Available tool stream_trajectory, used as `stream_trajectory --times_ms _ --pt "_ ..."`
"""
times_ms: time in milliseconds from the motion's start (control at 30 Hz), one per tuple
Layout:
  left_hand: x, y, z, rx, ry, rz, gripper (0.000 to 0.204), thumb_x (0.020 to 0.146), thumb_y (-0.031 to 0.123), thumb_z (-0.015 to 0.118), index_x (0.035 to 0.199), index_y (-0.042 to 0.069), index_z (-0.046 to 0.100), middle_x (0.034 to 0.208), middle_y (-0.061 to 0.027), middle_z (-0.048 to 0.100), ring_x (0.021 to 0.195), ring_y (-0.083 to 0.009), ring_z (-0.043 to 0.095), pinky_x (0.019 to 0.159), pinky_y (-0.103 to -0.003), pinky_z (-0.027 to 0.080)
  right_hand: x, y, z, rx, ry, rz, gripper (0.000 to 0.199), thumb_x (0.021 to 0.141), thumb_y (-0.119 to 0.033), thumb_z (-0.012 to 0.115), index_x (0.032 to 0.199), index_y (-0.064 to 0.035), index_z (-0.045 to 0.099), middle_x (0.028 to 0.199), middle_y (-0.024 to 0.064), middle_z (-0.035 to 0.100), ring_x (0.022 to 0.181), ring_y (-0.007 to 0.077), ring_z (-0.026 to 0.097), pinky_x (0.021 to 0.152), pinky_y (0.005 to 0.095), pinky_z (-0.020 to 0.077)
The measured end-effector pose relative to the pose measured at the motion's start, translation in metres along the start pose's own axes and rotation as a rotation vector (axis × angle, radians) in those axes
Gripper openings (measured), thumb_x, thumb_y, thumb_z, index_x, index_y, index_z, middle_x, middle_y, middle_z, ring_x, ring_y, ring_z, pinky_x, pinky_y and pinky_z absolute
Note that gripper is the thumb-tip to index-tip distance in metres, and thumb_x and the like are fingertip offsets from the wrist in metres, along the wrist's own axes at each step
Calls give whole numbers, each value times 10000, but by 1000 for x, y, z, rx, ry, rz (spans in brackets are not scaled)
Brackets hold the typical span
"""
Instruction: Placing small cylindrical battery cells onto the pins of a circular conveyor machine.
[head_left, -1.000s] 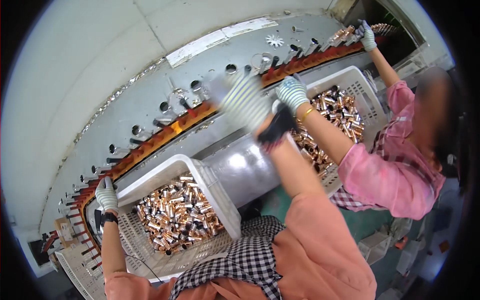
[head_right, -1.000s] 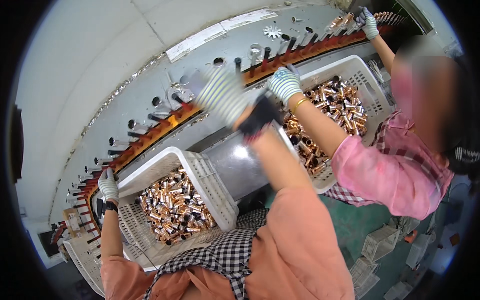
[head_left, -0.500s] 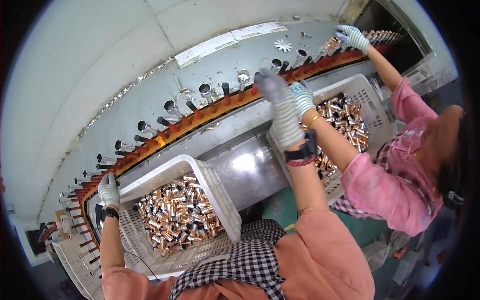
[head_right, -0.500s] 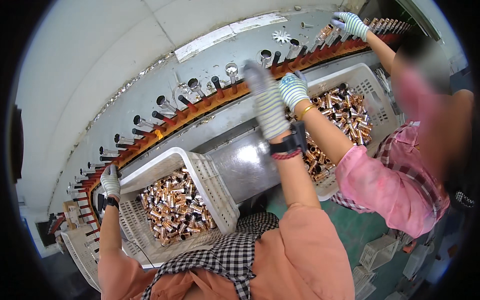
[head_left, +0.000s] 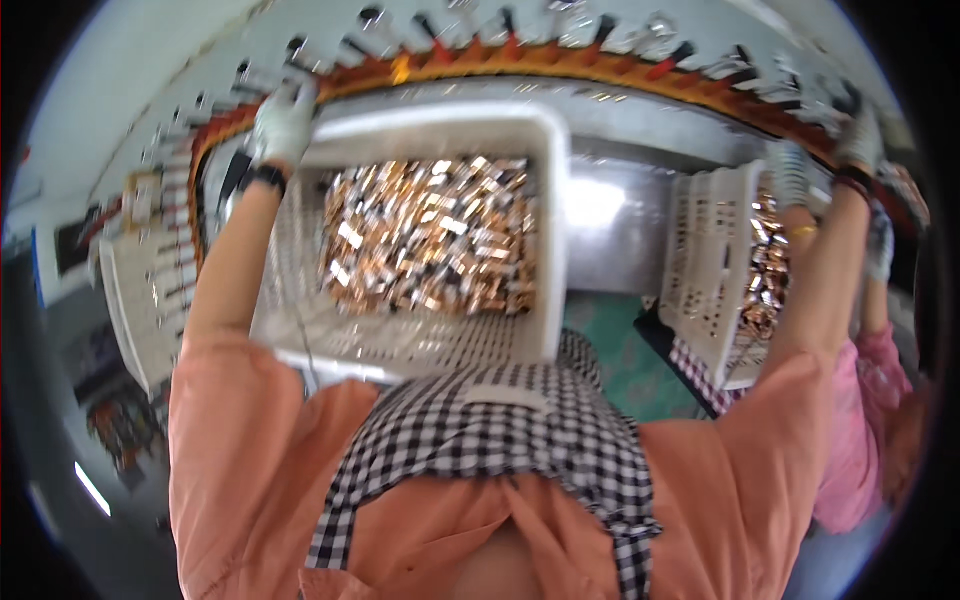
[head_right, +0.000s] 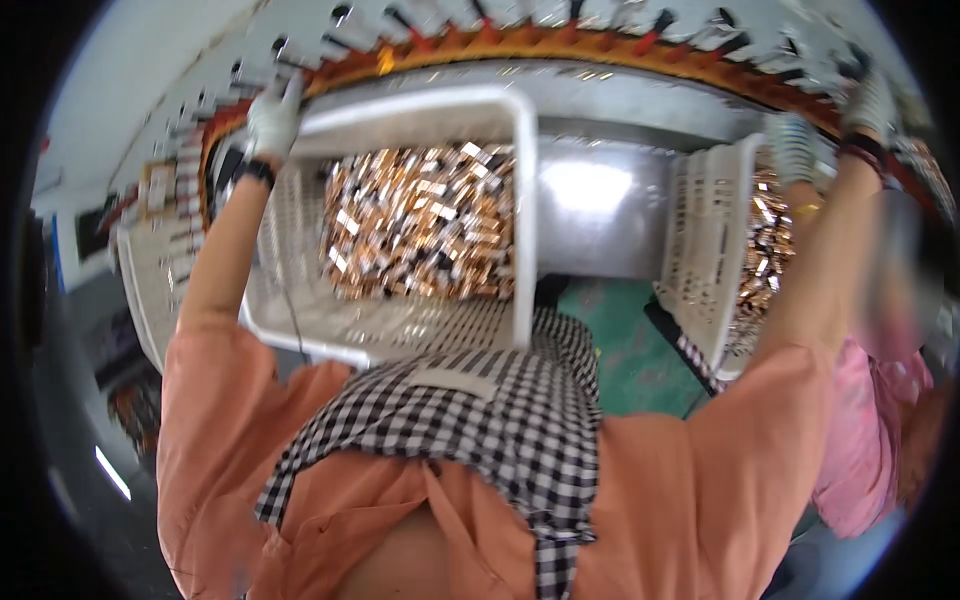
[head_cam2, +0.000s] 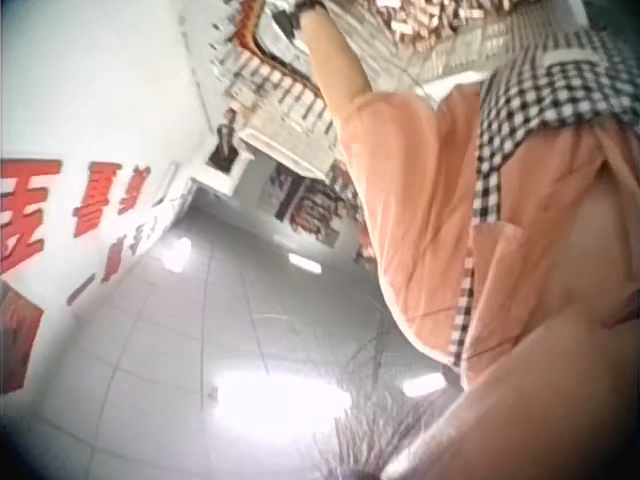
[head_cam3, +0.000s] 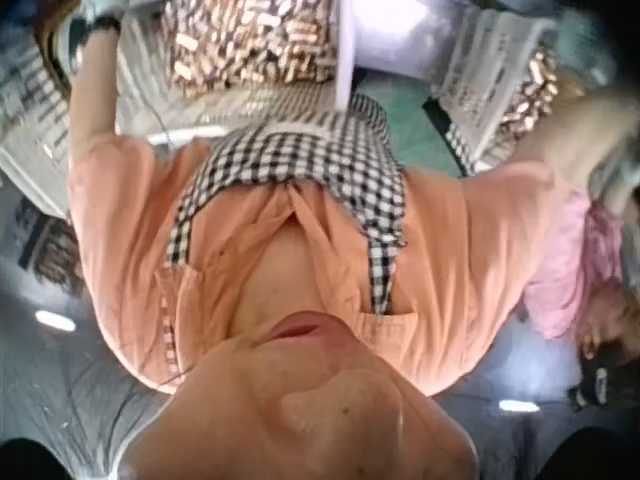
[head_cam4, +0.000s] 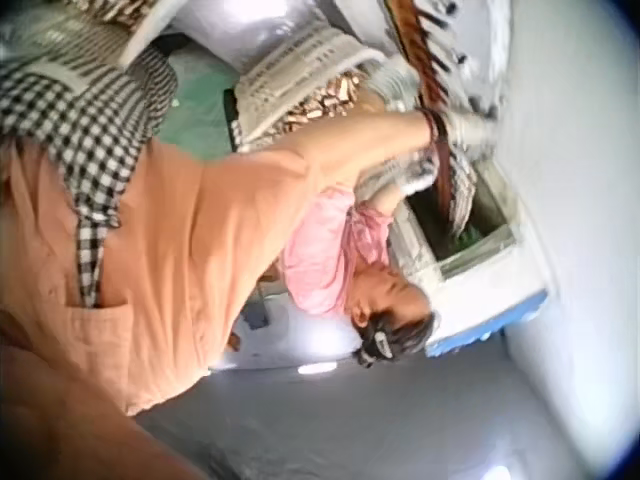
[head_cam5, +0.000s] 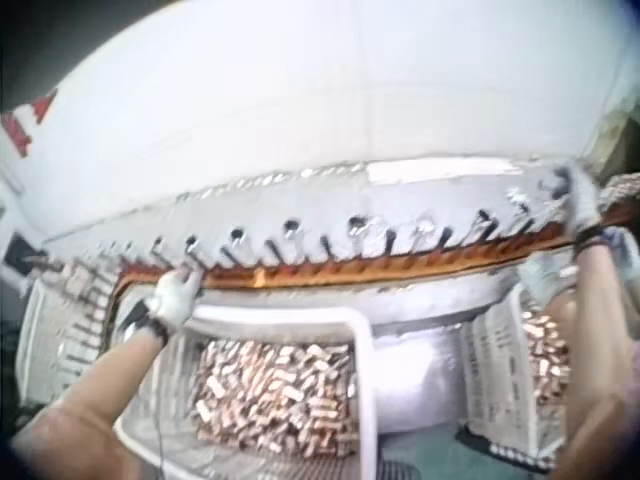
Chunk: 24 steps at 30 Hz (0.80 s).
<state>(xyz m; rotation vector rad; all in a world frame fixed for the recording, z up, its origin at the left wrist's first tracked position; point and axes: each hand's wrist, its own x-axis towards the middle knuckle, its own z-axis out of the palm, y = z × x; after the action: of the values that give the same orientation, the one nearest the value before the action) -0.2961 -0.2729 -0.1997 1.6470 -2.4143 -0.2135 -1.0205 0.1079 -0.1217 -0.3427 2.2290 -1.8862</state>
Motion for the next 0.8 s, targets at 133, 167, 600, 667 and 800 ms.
stream_trajectory --times_ms 133,167,600,667,800 --pt "-1 2 -12 31 -56 -49 544 954 528 499 1083 64 751 1088 -263 706 1008 -458 679 876 -527 535 -108 -23 63 -660 -346 -332 416 1048 -391 551 1244 -66 722 1035 49 739 819 130 650 830 298 530" --pt "-19 36 -14 -227 83 -59 419 970 395 569 850 24 724 770 -204 704 738 -332 714 685 -439 530 -179 -33 87 -523 -466 -442 419 1082 -361 487 1281 -59 699 1071 61 728 843 135 654 850 308 537" --pt "-9 9 5 -186 279 180 395 975 399 539 917 66 743 906 -211 721 890 -406 693 796 -481 532 -474 -1 122 -255 -709 -138 359 1026 -195 599 1302 24 664 1244 138 699 1185 176 616 1085 320 426" --pt "-10 10 0 -180 150 133 392 979 389 537 907 62 740 907 -217 719 893 -407 692 796 -485 533 -503 19 99 -282 -680 -130 463 1009 -186 614 1419 23 567 1374 156 619 1258 203 569 1094 332 421" --pt "-15 6 -3 -169 208 153 373 967 381 547 887 77 747 879 -217 717 867 -401 697 787 -484 542 -577 39 81 -61 -621 245 615 983 -91 621 1543 24 396 1474 159 519 1306 236 521 1123 342 409"
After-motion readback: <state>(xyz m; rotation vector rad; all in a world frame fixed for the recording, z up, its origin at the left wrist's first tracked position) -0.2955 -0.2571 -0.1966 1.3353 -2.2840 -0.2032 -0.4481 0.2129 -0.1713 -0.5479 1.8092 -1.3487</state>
